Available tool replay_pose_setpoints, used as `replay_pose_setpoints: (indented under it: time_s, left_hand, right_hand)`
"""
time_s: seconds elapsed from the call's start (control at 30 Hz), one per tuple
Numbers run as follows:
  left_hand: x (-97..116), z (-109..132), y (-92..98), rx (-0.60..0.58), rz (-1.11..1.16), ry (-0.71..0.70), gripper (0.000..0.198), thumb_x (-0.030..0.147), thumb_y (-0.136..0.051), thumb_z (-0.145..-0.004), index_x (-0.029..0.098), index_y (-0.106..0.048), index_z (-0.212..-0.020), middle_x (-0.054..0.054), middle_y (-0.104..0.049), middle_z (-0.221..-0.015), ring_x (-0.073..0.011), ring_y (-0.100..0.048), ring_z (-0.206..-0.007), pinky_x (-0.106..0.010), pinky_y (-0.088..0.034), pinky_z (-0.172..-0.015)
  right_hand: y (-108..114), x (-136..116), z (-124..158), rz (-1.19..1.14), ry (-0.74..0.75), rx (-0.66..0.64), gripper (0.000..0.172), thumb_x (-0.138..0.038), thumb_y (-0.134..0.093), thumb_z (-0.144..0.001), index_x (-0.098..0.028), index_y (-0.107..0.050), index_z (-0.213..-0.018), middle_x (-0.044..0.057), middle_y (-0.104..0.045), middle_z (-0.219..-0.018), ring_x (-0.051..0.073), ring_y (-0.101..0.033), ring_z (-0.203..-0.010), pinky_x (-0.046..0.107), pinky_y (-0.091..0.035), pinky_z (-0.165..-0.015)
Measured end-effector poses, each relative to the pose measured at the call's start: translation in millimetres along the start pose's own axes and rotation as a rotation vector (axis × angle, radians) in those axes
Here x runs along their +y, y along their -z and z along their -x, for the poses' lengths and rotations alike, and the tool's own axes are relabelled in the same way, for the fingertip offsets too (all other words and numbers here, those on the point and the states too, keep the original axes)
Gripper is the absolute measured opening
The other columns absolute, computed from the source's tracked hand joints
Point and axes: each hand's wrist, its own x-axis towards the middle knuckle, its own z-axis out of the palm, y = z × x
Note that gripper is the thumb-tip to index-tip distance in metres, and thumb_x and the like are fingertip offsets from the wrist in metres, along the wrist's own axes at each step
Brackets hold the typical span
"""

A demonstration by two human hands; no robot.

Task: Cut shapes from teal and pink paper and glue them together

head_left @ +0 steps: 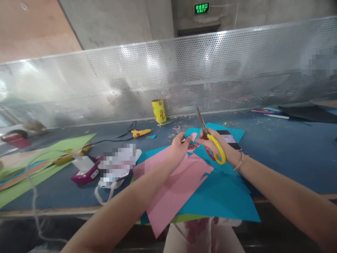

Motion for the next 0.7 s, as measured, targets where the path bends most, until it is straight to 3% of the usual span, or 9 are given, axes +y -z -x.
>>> replay_pose_setpoints:
  time_s: [0.13, 0.27, 0.4, 0.57, 0.7]
  left_hand:
    - [0, -3, 4.5, 0.071, -0.130, -0.082, 0.015, 0.028, -0.054, -0.077, 0.016, -0.047, -0.072, 0.003, -0.053, -0.054, -0.0078, -0.054, -0.050, -0.021, -0.047, -0.052]
    - [2, -13, 18.2, 0.187, -0.217, -0.194, 0.014, 0.025, -0.050, -0.079, 0.018, -0.045, -0.068, 0.005, -0.049, -0.052, -0.0059, -0.048, -0.048, -0.018, -0.039, -0.049]
    - [3, -23, 31.5, 0.307, -0.265, -0.208, 0.015, 0.024, -0.050, -0.079, 0.018, -0.045, -0.066, 0.006, -0.046, -0.049, -0.0060, -0.044, -0.047, -0.018, -0.035, -0.049]
    - [3, -22, 30.6, 0.273, -0.281, -0.216, 0.013, 0.023, -0.047, -0.080, 0.017, -0.048, -0.069, 0.005, -0.048, -0.052, -0.0070, -0.045, -0.050, -0.019, -0.036, -0.051]
    - [3, -20, 26.2, 0.239, -0.250, -0.216, 0.011, 0.021, -0.045, -0.081, 0.017, -0.048, -0.071, 0.005, -0.047, -0.053, -0.0071, -0.045, -0.051, -0.019, -0.037, -0.053]
  right_hand:
    - [3, 2, 1, 0.133, 0.039, -0.008, 0.028, -0.042, -0.058, -0.070, -0.021, -0.041, -0.065, -0.002, -0.048, -0.061, 0.013, -0.045, -0.056, 0.027, -0.037, -0.053]
    - [11, 10, 0, 0.289, 0.110, 0.001, 0.030, -0.045, -0.059, -0.069, -0.021, -0.042, -0.069, -0.001, -0.050, -0.063, 0.013, -0.048, -0.056, 0.026, -0.036, -0.053]
    - [18, 22, 0, 0.426, 0.138, -0.040, 0.028, -0.045, -0.058, -0.071, -0.022, -0.042, -0.073, -0.004, -0.047, -0.057, 0.011, -0.043, -0.048, 0.023, -0.031, -0.047]
    - [18, 31, 0, 0.561, 0.264, -0.126, 0.030, -0.045, -0.060, -0.069, -0.022, -0.041, -0.072, -0.003, -0.047, -0.059, 0.012, -0.041, -0.049, 0.024, -0.027, -0.046]
    - [12, 31, 3, 0.523, 0.236, -0.082, 0.030, -0.045, -0.060, -0.068, -0.022, -0.040, -0.071, -0.003, -0.045, -0.058, 0.010, -0.035, -0.046, 0.025, -0.025, -0.044]
